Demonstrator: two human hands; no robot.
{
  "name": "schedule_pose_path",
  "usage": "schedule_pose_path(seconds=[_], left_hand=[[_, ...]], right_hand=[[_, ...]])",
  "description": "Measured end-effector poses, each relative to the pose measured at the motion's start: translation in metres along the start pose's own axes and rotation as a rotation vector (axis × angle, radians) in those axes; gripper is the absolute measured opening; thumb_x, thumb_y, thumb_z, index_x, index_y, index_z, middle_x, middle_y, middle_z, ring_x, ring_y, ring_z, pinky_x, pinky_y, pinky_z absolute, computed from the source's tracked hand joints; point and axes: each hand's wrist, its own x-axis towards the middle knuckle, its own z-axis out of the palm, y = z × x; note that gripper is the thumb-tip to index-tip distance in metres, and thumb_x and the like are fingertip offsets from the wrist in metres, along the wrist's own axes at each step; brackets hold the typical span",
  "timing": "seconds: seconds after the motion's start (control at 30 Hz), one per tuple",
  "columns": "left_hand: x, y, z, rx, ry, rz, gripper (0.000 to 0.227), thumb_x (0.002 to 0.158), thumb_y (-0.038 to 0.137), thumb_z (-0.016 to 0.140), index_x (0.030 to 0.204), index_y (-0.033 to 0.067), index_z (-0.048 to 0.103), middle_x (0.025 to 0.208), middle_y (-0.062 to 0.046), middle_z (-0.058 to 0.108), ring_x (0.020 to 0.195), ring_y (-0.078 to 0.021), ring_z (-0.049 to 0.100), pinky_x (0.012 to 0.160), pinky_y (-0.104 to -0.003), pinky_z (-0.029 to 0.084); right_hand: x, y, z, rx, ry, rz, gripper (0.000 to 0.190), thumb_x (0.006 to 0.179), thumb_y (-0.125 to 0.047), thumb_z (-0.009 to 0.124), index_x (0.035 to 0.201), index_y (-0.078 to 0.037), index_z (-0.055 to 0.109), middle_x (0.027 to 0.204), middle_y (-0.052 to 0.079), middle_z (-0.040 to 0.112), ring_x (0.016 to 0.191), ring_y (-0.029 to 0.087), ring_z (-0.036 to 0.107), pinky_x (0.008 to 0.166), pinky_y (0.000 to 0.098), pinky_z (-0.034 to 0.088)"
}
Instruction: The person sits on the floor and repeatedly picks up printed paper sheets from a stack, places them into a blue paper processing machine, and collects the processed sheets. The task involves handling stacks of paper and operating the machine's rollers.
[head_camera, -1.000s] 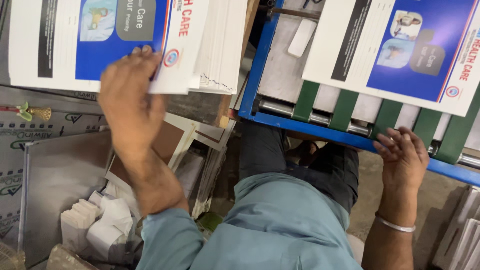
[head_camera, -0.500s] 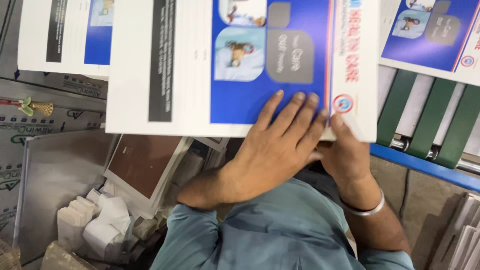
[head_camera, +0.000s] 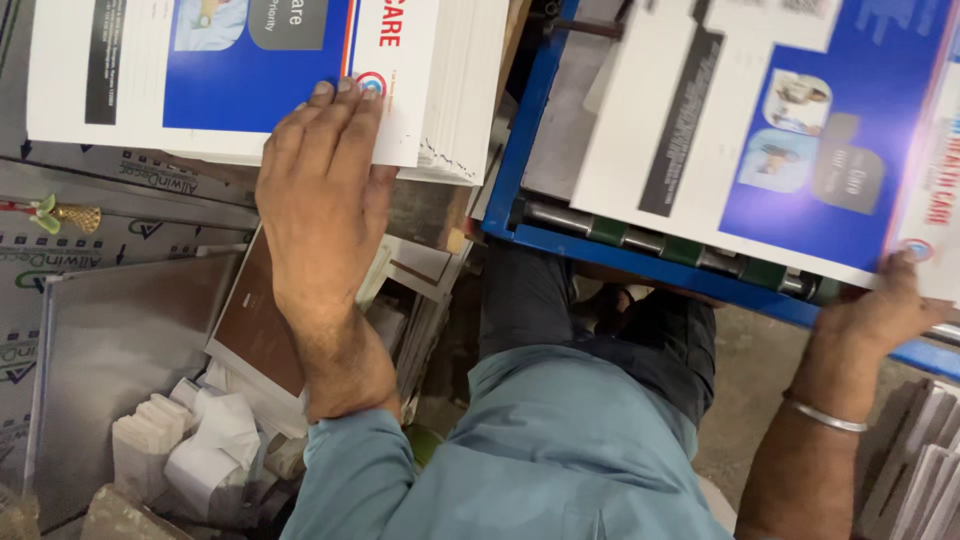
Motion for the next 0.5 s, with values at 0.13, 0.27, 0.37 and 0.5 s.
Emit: schedule_pose_path(seconds=[0.13, 0.27, 0.37, 0.5], left_hand=[[0.002, -0.005, 0.005, -0.032, 0.079, -0.016, 0.043, 0.089, 0.003, 0.077, 0.131, 0.0062, 0.069, 0.130, -0.009, 0.068, 0.127, -0.0286, 0.061, 0.108, -0.045, 0.049], [0.004, -0.002, 0.002, -0.069, 0.124, -0.015, 0.041, 0.088, 0.004, 0.079, 0.127, 0.0062, 0.069, 0.129, -0.008, 0.068, 0.125, -0.0296, 0.062, 0.108, -0.046, 0.048], [0.006, 0.001, -0.002, -0.077, 0.140, -0.041, 0.040, 0.087, 0.005, 0.079, 0.126, 0.0041, 0.068, 0.131, -0.011, 0.066, 0.124, -0.0323, 0.061, 0.107, -0.046, 0.048], [0.011, 0.005, 0.002, -0.033, 0.231, -0.032, 0.041, 0.086, 0.003, 0.078, 0.126, 0.0037, 0.068, 0.129, -0.013, 0.067, 0.124, -0.0324, 0.062, 0.107, -0.045, 0.048]], right_hand=[[0.013, 0.002, -0.039, -0.044, -0.028, -0.033, 0.027, 0.110, 0.008, 0.050, 0.136, 0.006, 0.042, 0.138, 0.028, 0.069, 0.124, 0.039, 0.080, 0.107, 0.0487, 0.069], [-0.017, -0.003, -0.064, -0.202, -0.080, -0.083, 0.033, 0.112, 0.007, 0.051, 0.144, 0.009, 0.049, 0.141, 0.024, 0.066, 0.126, 0.032, 0.076, 0.108, 0.0434, 0.067], [-0.047, -0.013, -0.076, -0.229, -0.130, -0.106, 0.037, 0.112, 0.011, 0.052, 0.149, 0.012, 0.048, 0.147, 0.025, 0.064, 0.132, 0.032, 0.073, 0.116, 0.0428, 0.066], [-0.088, -0.023, -0.090, -0.311, -0.100, -0.086, 0.039, 0.112, 0.010, 0.050, 0.150, 0.014, 0.050, 0.146, 0.024, 0.064, 0.131, 0.030, 0.071, 0.114, 0.0402, 0.064]])
